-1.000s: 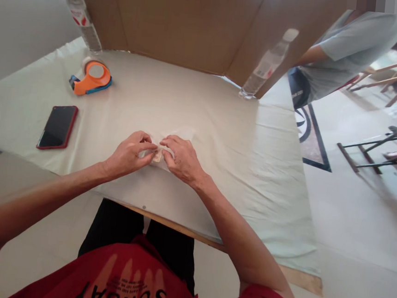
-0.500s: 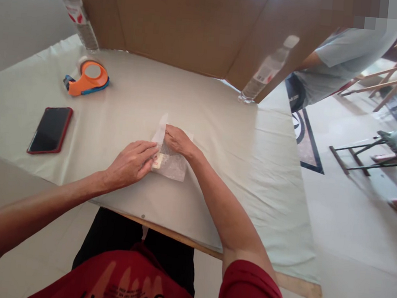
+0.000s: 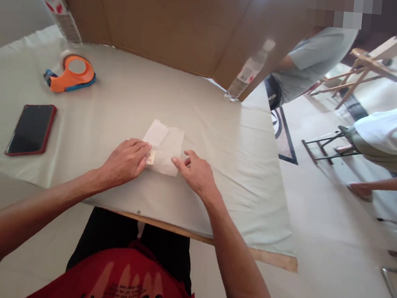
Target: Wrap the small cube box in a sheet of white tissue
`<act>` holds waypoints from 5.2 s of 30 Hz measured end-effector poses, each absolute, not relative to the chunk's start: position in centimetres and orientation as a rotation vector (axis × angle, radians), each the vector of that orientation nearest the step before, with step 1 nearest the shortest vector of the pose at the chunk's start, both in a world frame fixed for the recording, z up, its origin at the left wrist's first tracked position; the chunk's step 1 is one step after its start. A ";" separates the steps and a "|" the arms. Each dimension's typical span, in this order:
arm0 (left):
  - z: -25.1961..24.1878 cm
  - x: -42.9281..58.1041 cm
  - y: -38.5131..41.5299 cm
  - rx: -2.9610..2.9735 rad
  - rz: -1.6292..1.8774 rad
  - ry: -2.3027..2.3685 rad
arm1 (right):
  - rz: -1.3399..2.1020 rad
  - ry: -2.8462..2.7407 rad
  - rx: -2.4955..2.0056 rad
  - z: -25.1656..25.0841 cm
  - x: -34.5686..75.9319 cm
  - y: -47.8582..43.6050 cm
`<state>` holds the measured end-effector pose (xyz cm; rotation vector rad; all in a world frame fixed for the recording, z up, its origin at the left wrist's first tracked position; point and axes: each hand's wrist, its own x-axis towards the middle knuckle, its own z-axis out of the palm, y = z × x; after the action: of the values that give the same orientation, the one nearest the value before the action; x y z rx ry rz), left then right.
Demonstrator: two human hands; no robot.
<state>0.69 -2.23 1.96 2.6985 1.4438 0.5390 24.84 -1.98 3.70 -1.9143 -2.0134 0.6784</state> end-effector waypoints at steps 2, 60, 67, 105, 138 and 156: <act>2.0 1.1 -2.7 2.693 0.522 1.508 | 0.687 -1.968 -1.914 3.0 23.8 -2.2; 2.5 1.0 -2.1 2.414 0.449 1.512 | 1.345 -1.365 -1.265 3.0 17.3 -2.3; 0.6 -0.2 -2.6 1.852 0.992 1.429 | 1.027 -1.769 -1.237 1.8 17.5 -2.9; 1.8 0.9 -1.4 1.745 0.822 1.516 | 1.415 -1.506 -1.611 1.6 17.2 7.3; -0.4 0.5 -2.4 1.838 1.113 1.421 | 1.071 -1.856 -0.897 0.8 18.8 -0.1; 0.4 -2.8 -3.4 2.204 0.819 1.168 | 0.738 -2.140 -0.808 -1.6 20.9 -1.8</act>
<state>-2.83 -3.40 0.43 2.2035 1.1680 0.8188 20.89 -1.76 -1.56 -0.8082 -2.1403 0.7382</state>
